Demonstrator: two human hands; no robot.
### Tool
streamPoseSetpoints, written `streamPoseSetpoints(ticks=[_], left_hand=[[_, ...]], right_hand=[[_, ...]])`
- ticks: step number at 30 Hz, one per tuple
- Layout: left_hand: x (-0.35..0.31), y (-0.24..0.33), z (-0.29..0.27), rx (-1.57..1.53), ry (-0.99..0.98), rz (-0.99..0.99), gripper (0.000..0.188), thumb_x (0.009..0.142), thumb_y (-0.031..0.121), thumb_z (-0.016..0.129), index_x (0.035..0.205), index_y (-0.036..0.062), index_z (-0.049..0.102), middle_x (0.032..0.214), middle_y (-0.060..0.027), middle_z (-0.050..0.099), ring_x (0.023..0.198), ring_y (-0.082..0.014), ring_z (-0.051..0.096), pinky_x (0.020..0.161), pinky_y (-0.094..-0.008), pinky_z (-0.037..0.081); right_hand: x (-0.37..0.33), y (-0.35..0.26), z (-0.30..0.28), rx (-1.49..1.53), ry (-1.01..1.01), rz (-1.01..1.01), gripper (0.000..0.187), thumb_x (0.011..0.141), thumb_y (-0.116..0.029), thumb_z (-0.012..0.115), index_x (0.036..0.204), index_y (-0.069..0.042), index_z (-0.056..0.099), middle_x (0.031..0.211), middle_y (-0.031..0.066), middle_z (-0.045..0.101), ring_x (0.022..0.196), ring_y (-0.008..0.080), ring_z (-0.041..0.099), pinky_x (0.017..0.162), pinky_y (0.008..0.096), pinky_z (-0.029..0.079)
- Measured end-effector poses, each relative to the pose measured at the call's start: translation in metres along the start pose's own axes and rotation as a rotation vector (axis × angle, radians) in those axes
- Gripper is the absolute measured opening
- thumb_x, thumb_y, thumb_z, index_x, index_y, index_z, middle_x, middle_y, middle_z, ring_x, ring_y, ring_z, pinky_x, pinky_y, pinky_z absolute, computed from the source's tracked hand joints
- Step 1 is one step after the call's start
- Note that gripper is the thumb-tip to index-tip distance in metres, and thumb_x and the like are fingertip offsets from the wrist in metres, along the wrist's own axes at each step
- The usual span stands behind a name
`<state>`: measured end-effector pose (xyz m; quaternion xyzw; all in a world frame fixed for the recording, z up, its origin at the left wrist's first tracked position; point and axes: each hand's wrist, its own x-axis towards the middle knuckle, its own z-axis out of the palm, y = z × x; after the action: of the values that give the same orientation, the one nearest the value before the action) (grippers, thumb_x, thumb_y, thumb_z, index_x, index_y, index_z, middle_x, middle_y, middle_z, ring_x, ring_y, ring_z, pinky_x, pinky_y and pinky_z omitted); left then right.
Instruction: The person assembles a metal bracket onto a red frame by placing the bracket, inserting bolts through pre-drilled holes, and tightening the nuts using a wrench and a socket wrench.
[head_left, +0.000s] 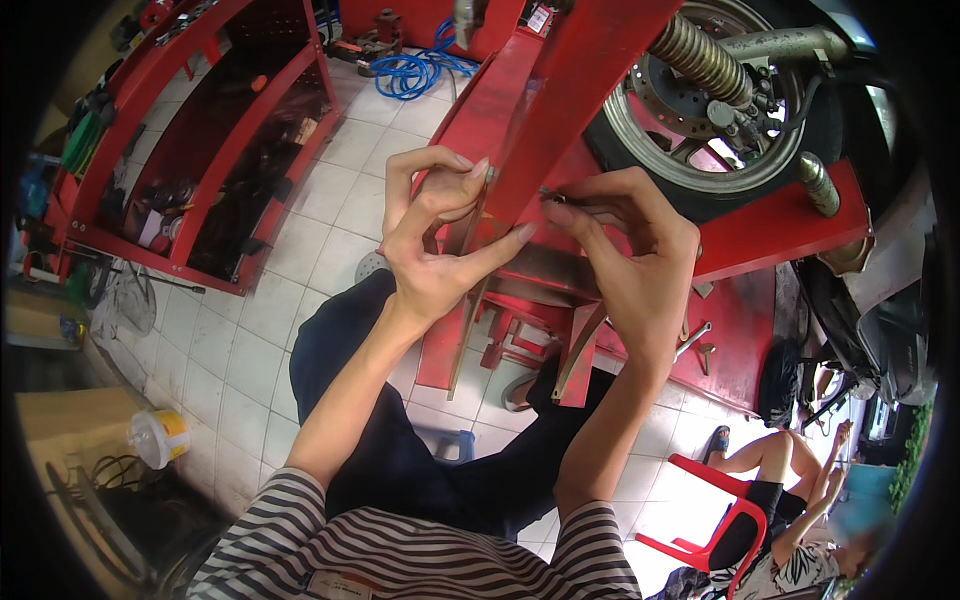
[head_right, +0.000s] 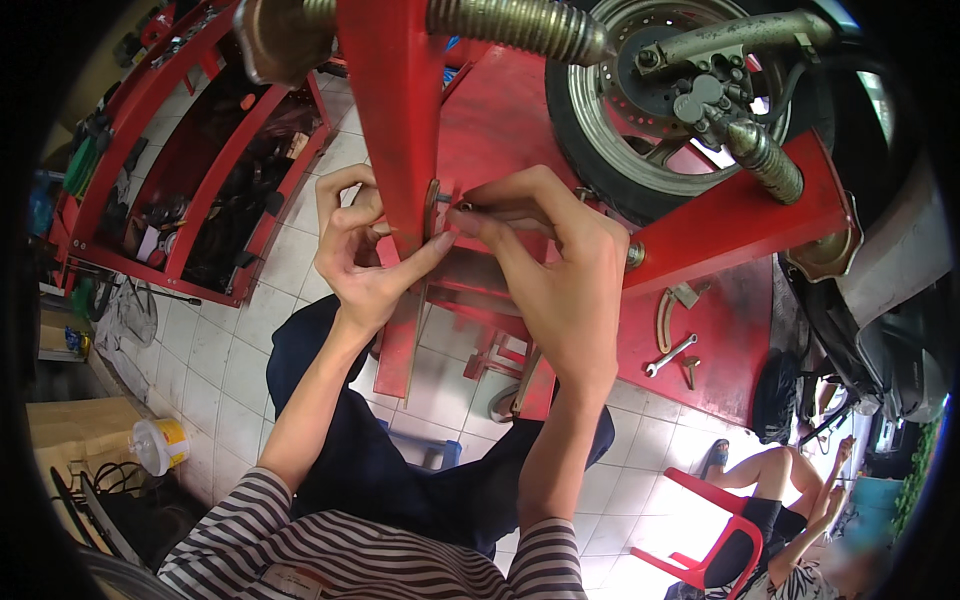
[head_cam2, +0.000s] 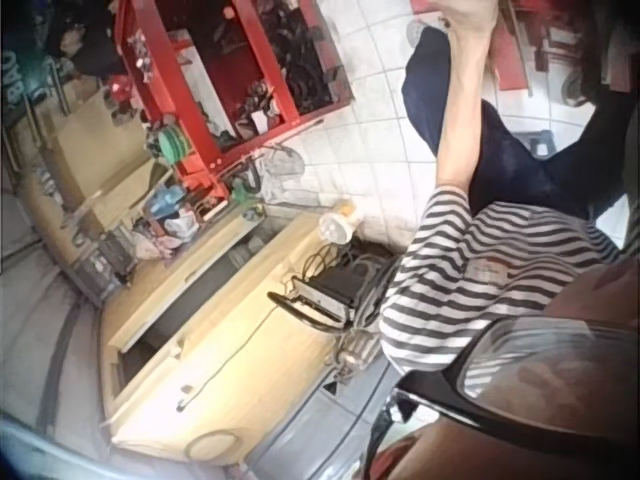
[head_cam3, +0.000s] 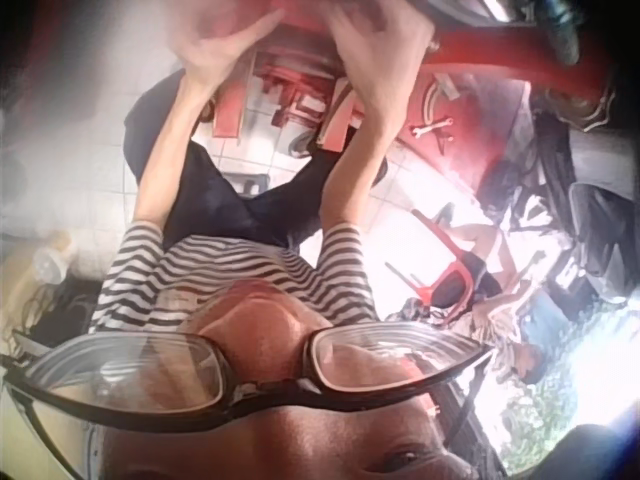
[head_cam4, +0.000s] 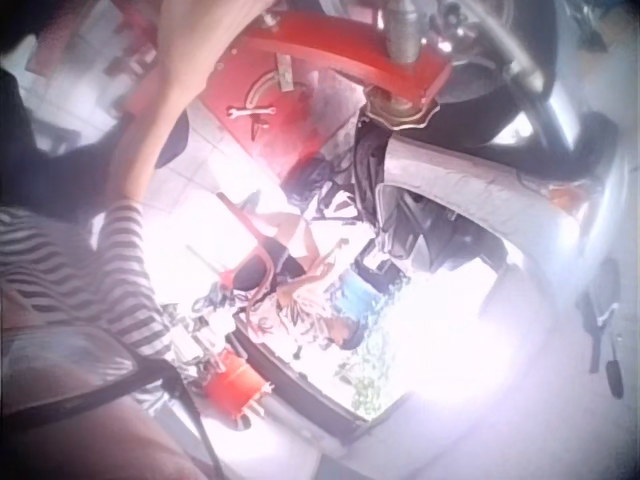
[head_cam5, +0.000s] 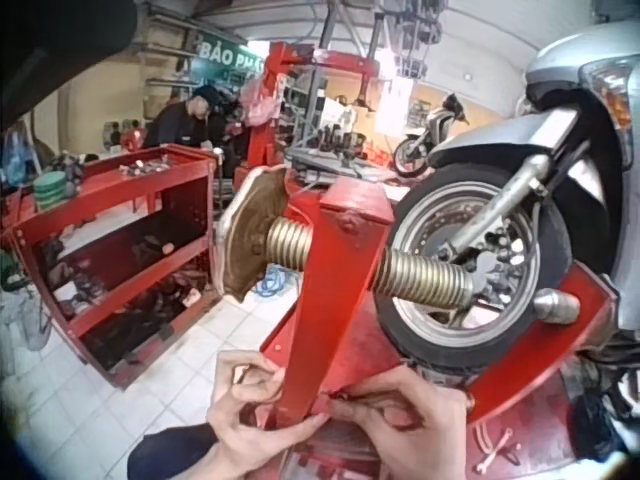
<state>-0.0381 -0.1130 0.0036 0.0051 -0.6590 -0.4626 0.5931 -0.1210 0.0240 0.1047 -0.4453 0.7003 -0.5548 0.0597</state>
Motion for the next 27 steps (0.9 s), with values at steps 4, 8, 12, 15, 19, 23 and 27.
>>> streamPoseSetpoints(ticks=[4, 8, 12, 15, 19, 23, 27], left_hand=[[-0.001, 0.002, 0.003, -0.033, 0.012, -0.024, 0.05, 0.064, -0.003, 0.084, 0.108, -0.0042, 0.063, 0.118, -0.0128, 0.046, 0.096, -0.019, 0.064, 0.08, -0.029, 0.061], [-0.004, 0.005, 0.004, -0.073, 0.036, -0.055, 0.048, 0.065, -0.005, 0.082, 0.108, -0.0038, 0.063, 0.116, -0.0119, 0.046, 0.095, -0.0186, 0.064, 0.079, -0.0284, 0.06], [-0.002, 0.004, 0.0, -0.01, 0.027, 0.0, 0.047, 0.064, -0.007, 0.08, 0.108, -0.0036, 0.064, 0.116, -0.0122, 0.046, 0.094, -0.019, 0.063, 0.077, -0.028, 0.06], [-0.001, 0.007, 0.002, 0.045, 0.043, 0.018, 0.047, 0.064, -0.007, 0.079, 0.108, -0.0037, 0.064, 0.114, -0.0124, 0.047, 0.093, -0.0194, 0.064, 0.075, -0.0278, 0.06], [-0.003, 0.006, 0.004, 0.04, 0.067, 0.007, 0.048, 0.064, -0.007, 0.078, 0.109, -0.0038, 0.064, 0.114, -0.0123, 0.047, 0.094, -0.0196, 0.064, 0.075, -0.0277, 0.061], [-0.004, 0.008, 0.007, 0.038, 0.075, -0.012, 0.048, 0.065, -0.007, 0.078, 0.11, -0.0035, 0.064, 0.114, -0.0118, 0.047, 0.094, -0.0193, 0.064, 0.075, -0.0274, 0.061], [-0.006, 0.008, 0.008, 0.031, 0.082, -0.041, 0.049, 0.066, -0.007, 0.079, 0.112, -0.0031, 0.063, 0.113, -0.0111, 0.047, 0.094, -0.0188, 0.064, 0.076, -0.0274, 0.06]], right_hand=[[0.0, 0.004, 0.009, 0.104, 0.134, -0.044, 0.013, 0.08, 0.012, 0.064, 0.092, 0.006, 0.064, 0.087, 0.0088, 0.071, 0.086, 0.0175, 0.072, 0.076, 0.0254, 0.053], [-0.004, 0.01, 0.02, 0.135, 0.181, -0.084, 0.014, 0.079, 0.012, 0.066, 0.091, 0.007, 0.065, 0.088, 0.0097, 0.07, 0.085, 0.0158, 0.07, 0.076, 0.0255, 0.054], [-0.004, 0.015, 0.029, 0.161, 0.233, -0.132, 0.014, 0.077, 0.012, 0.069, 0.089, 0.006, 0.066, 0.087, 0.0094, 0.07, 0.08, 0.0131, 0.068, 0.074, 0.0247, 0.053], [-0.001, 0.023, 0.029, 0.146, 0.235, -0.165, 0.015, 0.075, 0.013, 0.07, 0.087, 0.005, 0.067, 0.086, 0.0094, 0.07, 0.078, 0.013, 0.067, 0.073, 0.0247, 0.053], [0.002, 0.027, 0.022, -0.003, 0.182, -0.302, 0.018, 0.073, 0.013, 0.069, 0.089, 0.005, 0.069, 0.083, 0.0098, 0.07, 0.077, 0.015, 0.068, 0.071, 0.0258, 0.053], [0.002, 0.03, 0.019, 0.016, 0.185, -0.336, 0.02, 0.073, 0.014, 0.068, 0.091, 0.005, 0.069, 0.082, 0.0105, 0.07, 0.077, 0.0164, 0.068, 0.071, 0.0263, 0.053], [0.001, 0.029, 0.023, 0.09, 0.21, -0.25, 0.019, 0.074, 0.014, 0.067, 0.09, 0.005, 0.069, 0.083, 0.0106, 0.071, 0.077, 0.0157, 0.068, 0.071, 0.0261, 0.054]])
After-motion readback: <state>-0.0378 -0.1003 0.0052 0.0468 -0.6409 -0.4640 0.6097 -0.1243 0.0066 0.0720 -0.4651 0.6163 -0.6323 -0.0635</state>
